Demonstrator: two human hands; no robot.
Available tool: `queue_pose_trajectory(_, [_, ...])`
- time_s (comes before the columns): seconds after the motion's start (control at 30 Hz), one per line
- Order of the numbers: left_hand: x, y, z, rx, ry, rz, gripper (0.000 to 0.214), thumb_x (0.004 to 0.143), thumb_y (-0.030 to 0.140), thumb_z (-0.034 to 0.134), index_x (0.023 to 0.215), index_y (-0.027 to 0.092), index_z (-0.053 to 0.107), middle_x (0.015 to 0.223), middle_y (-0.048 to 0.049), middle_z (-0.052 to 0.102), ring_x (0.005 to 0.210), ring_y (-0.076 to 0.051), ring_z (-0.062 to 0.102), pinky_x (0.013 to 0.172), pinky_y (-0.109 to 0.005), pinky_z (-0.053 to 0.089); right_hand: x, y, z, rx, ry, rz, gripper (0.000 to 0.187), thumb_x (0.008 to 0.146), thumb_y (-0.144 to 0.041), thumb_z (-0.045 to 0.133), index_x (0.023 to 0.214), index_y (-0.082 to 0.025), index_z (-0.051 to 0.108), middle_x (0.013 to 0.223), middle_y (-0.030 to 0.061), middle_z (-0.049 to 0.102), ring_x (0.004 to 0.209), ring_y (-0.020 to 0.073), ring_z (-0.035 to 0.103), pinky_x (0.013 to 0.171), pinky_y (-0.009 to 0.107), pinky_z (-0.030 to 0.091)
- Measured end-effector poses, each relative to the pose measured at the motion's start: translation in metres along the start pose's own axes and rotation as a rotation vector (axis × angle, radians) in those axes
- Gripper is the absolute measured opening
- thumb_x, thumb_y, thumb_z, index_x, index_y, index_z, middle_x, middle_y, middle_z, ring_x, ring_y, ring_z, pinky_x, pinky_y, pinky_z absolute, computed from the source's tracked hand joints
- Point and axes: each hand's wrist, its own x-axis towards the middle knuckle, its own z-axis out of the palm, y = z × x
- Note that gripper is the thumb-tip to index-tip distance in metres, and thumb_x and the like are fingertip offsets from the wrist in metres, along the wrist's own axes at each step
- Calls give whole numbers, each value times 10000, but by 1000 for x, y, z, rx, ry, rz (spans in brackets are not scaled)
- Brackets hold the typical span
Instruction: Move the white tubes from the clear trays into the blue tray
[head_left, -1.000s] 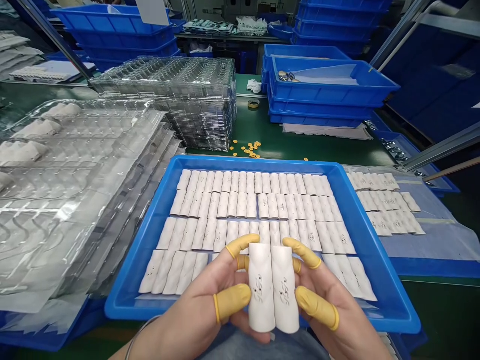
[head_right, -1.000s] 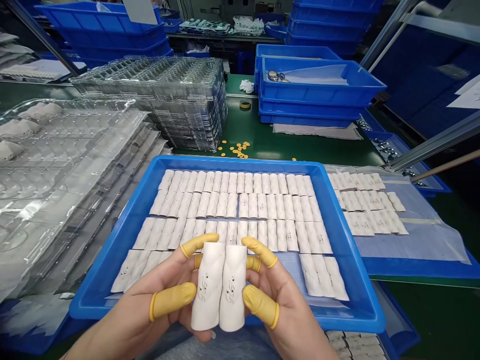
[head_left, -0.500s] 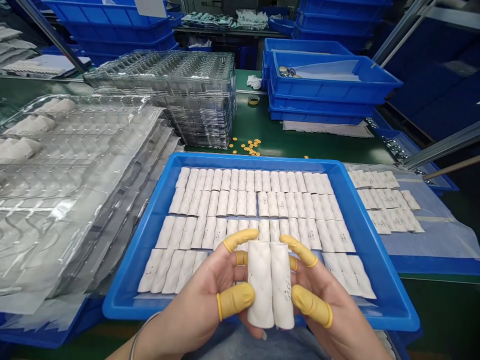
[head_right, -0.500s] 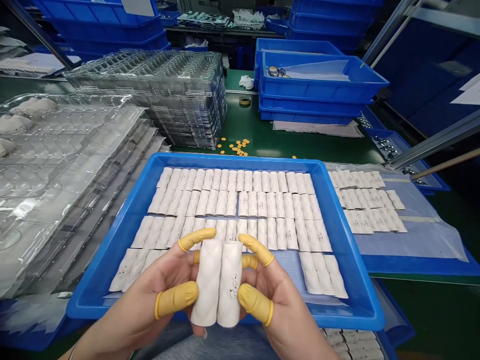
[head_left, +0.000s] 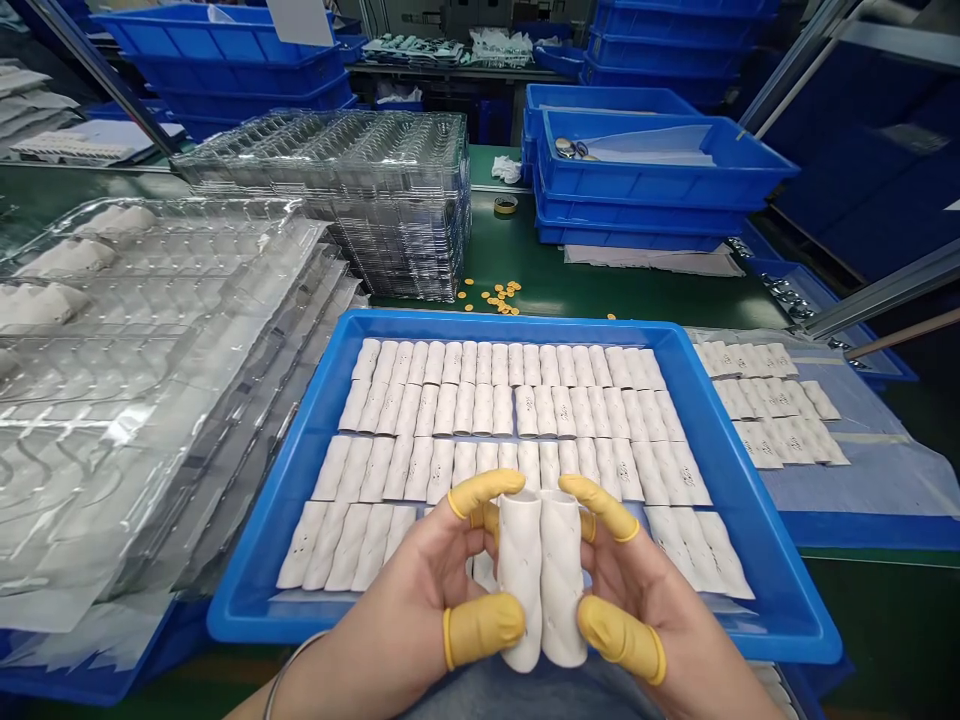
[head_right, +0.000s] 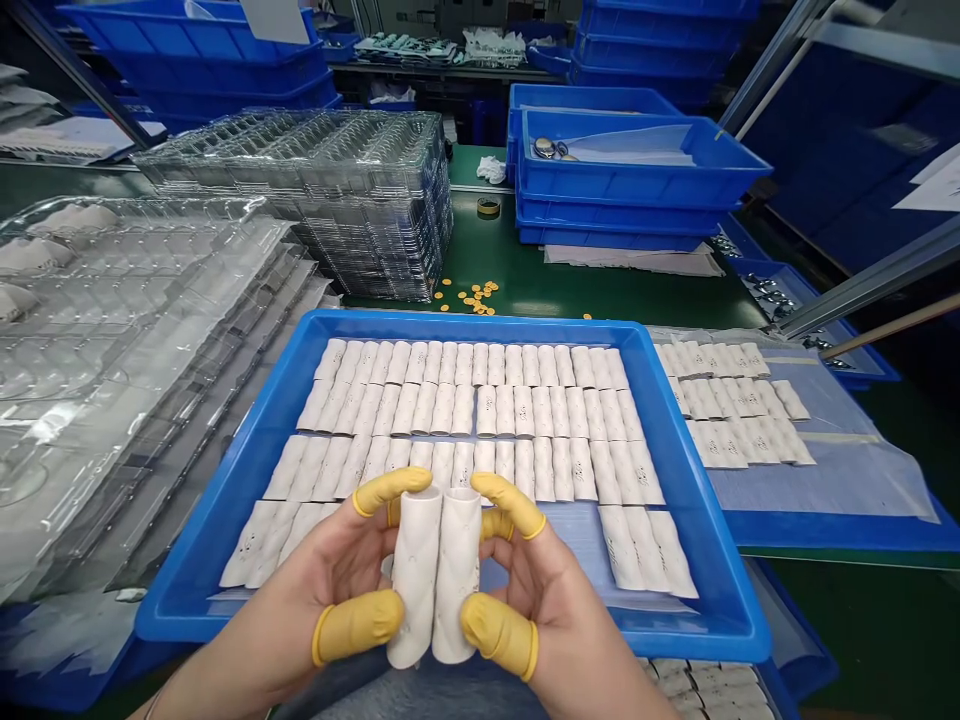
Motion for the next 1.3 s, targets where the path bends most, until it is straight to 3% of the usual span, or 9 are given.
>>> queue_pose_trajectory(0.17, [0, -1, -1, -1, 2, 9, 615, 767, 282, 754, 1310, 354, 476, 1052, -53, 604, 798, -172, 646, 700, -327, 537, 0, 2, 3, 21, 22, -7, 574, 845, -373, 798, 1333, -401, 495, 1225, 57, 572, 1140, 295, 524, 800, 375, 521])
queue_pose_trajectory(0.27, [2, -2, 1, 5, 39, 56, 480, 799, 258, 719, 1239, 323, 538, 1044, -40, 617, 823, -159, 629, 648, -252, 516, -1, 5, 6, 4, 37, -28, 555, 845, -361, 798, 1313, -423, 508, 1093, 44, 597, 846, 239, 633, 675, 346, 516])
queue_pose_trajectory(0.37, [7, -2, 4, 53, 106, 101, 251, 862, 308, 639, 1103, 255, 592, 881, -13, 646, 610, -95, 579, 533, -206, 448, -4, 9, 11, -55, 81, -17, 536, 847, -349, 798, 1294, -448, 519, 1026, 17, 574, 672, 180, 631, 663, 346, 491])
queue_pose_trajectory(0.5, [10, -2, 7, 61, 148, 88, 196, 870, 354, 623, 1013, 223, 600, 723, 16, 605, 485, -60, 483, 480, -198, 391, -6, 9, 13, -98, 130, -9, 508, 833, -368, 802, 1265, -454, 549, 1066, 18, 549, 711, 202, 631, 696, 372, 504])
queue_pose_trajectory(0.63, [6, -3, 2, 7, 50, 59, 409, 773, 257, 745, 1150, 286, 589, 1020, -26, 603, 824, -146, 607, 665, -249, 500, -6, 5, 9, -74, 102, -3, 542, 848, -378, 784, 1308, -463, 510, 1032, 18, 565, 666, 187, 609, 660, 351, 509])
queue_pose_trajectory(0.7, [3, -3, 1, -35, -12, 27, 495, 751, 242, 766, 1199, 316, 570, 1116, -40, 579, 950, -193, 610, 721, -284, 529, -5, 4, 7, -56, 89, 3, 562, 849, -386, 780, 1328, -450, 495, 1045, 28, 587, 797, 236, 634, 697, 360, 518])
queue_pose_trajectory(0.83, [3, 1, 4, -117, -85, -33, 533, 772, 257, 744, 1255, 324, 529, 1119, -57, 589, 841, -190, 662, 664, -314, 571, -2, 3, 6, -11, 75, 4, 560, 854, -393, 777, 1340, -398, 500, 1201, 44, 598, 1109, 293, 549, 805, 364, 501])
queue_pose_trajectory(1.07, [3, 3, 4, -96, -57, -15, 486, 855, 238, 638, 1307, 294, 471, 1107, -88, 625, 812, -204, 680, 587, -260, 565, -3, 0, -1, 137, 57, 96, 534, 891, -301, 739, 1344, -415, 481, 1175, 18, 625, 692, 183, 653, 656, 326, 510])
queue_pose_trajectory(1.3, [4, 5, 4, -65, -19, -36, 498, 849, 275, 655, 1315, 280, 479, 1031, -70, 647, 743, -168, 667, 596, -252, 554, -2, -3, 0, 119, 83, 45, 482, 896, -304, 747, 1311, -424, 533, 1221, -8, 618, 1111, 244, 556, 700, 275, 505])
